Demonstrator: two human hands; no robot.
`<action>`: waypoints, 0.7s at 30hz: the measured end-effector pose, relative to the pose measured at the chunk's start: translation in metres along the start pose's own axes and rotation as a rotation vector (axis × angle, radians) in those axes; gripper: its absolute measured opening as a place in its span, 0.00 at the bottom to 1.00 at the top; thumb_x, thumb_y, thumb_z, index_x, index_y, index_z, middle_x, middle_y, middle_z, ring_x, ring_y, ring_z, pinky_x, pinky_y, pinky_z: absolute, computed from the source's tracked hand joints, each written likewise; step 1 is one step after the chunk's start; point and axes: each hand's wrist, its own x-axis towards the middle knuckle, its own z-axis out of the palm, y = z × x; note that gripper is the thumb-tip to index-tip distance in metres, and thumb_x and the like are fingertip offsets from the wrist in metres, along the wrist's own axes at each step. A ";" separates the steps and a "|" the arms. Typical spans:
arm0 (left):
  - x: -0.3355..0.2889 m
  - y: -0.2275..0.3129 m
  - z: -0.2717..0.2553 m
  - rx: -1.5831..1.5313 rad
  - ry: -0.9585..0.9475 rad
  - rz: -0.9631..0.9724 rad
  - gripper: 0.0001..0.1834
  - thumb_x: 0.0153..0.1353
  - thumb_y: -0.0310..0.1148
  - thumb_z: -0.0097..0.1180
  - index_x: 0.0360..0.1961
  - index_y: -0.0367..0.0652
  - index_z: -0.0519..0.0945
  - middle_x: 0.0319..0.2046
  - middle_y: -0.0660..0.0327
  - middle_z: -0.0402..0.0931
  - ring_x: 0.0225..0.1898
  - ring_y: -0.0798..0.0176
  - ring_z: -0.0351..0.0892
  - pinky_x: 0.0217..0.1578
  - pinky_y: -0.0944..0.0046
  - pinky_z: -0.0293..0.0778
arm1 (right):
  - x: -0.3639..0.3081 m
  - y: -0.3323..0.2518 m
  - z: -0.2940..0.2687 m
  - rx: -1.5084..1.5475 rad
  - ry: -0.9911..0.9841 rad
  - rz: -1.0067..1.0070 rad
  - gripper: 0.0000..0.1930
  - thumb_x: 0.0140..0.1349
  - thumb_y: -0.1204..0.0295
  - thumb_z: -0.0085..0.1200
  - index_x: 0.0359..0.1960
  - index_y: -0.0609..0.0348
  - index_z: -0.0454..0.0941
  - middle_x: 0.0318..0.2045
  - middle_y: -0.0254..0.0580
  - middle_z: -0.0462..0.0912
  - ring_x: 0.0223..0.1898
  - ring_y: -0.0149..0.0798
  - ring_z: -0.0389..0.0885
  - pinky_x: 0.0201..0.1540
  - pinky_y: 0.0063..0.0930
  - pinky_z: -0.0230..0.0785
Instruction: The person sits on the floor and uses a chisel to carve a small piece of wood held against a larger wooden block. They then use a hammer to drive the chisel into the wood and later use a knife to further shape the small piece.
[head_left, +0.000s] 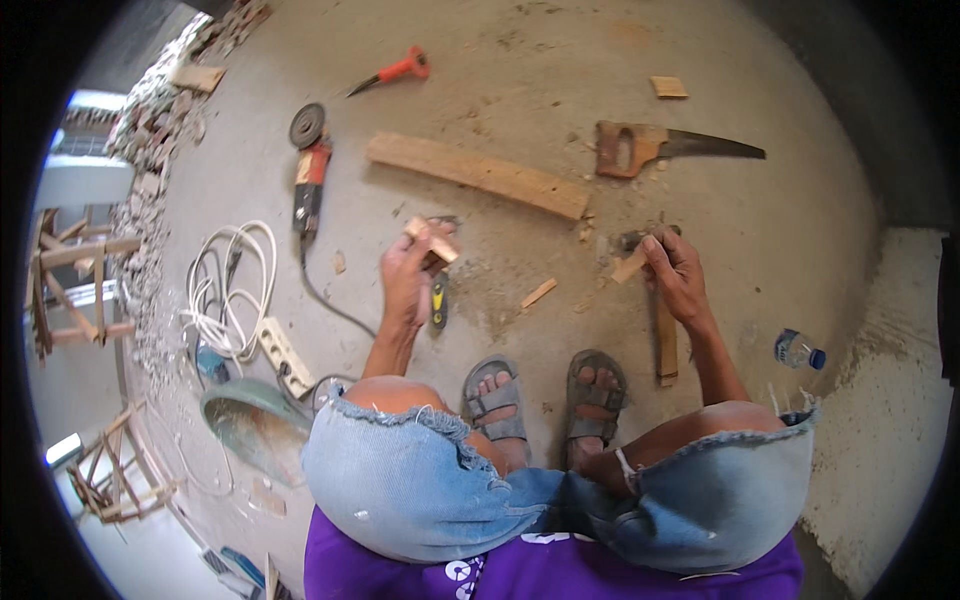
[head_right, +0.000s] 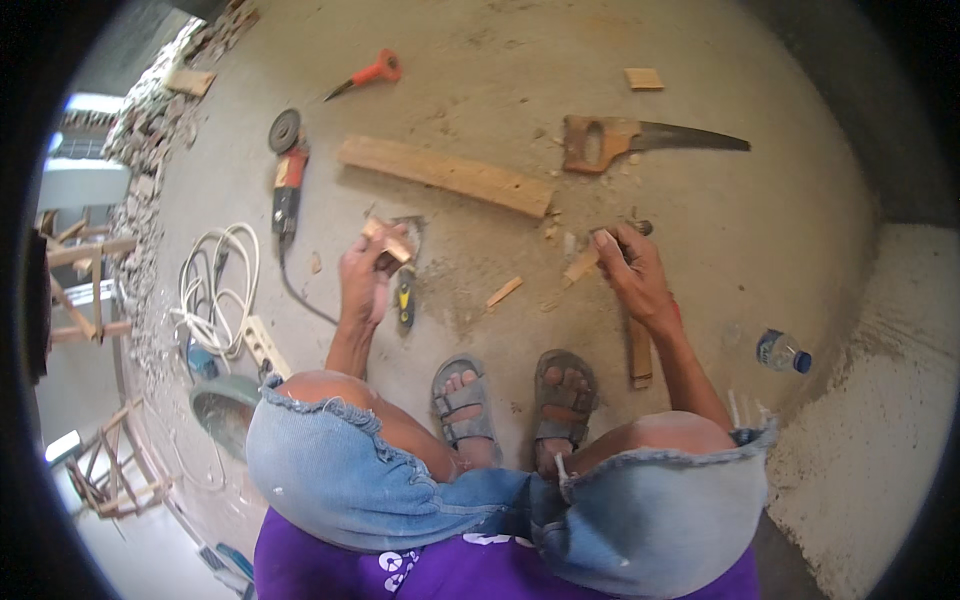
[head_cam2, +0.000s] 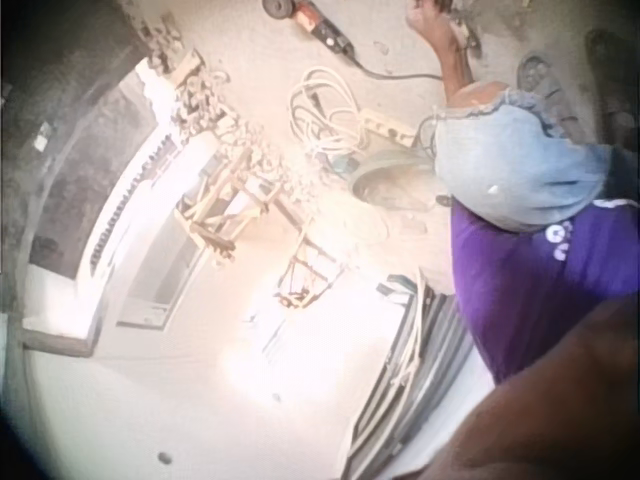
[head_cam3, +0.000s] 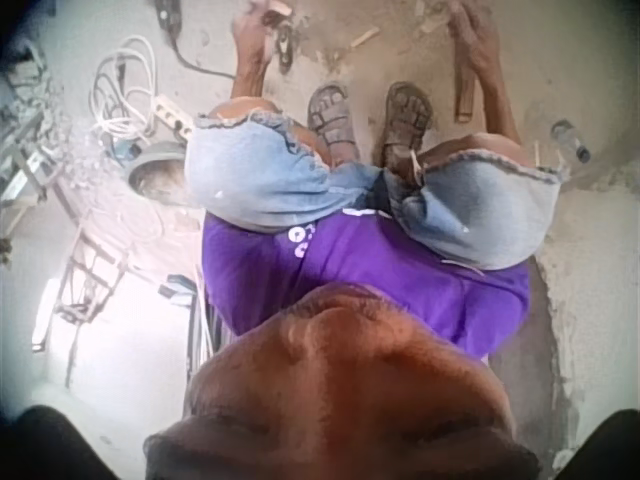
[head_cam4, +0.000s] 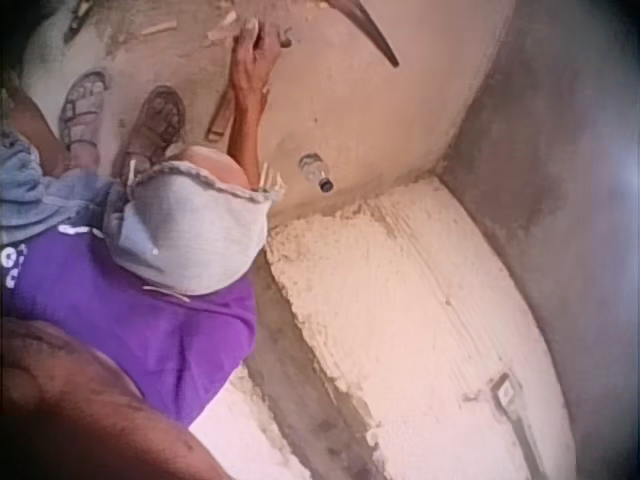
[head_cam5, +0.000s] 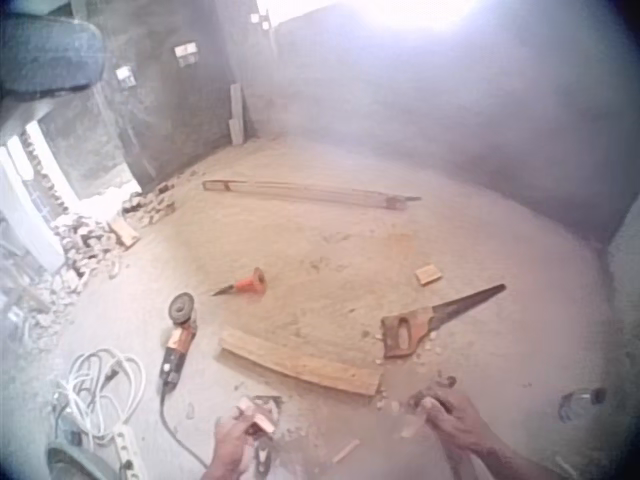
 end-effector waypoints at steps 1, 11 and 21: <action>-0.001 -0.003 0.008 -0.031 -0.029 -0.051 0.22 0.74 0.37 0.52 0.61 0.32 0.72 0.52 0.50 0.81 0.49 0.58 0.84 0.52 0.60 0.79 | 0.001 0.013 -0.001 -0.141 -0.102 -0.006 0.16 0.70 0.60 0.55 0.38 0.64 0.77 0.26 0.45 0.76 0.28 0.37 0.74 0.34 0.34 0.68; -0.028 -0.029 0.047 -0.616 -0.316 -0.548 0.25 0.78 0.41 0.41 0.69 0.38 0.63 0.29 0.67 0.70 0.29 0.69 0.74 0.39 0.66 0.76 | 0.001 0.010 0.034 -0.523 -0.200 -0.187 0.23 0.70 0.58 0.56 0.58 0.62 0.75 0.38 0.55 0.82 0.42 0.54 0.81 0.46 0.43 0.72; -0.054 -0.060 0.082 0.256 -0.349 -0.198 0.34 0.73 0.41 0.54 0.73 0.46 0.55 0.32 0.66 0.75 0.29 0.74 0.71 0.35 0.70 0.72 | -0.016 0.026 0.076 -0.065 -0.400 0.097 0.20 0.77 0.55 0.44 0.42 0.62 0.77 0.25 0.34 0.75 0.28 0.30 0.72 0.33 0.30 0.66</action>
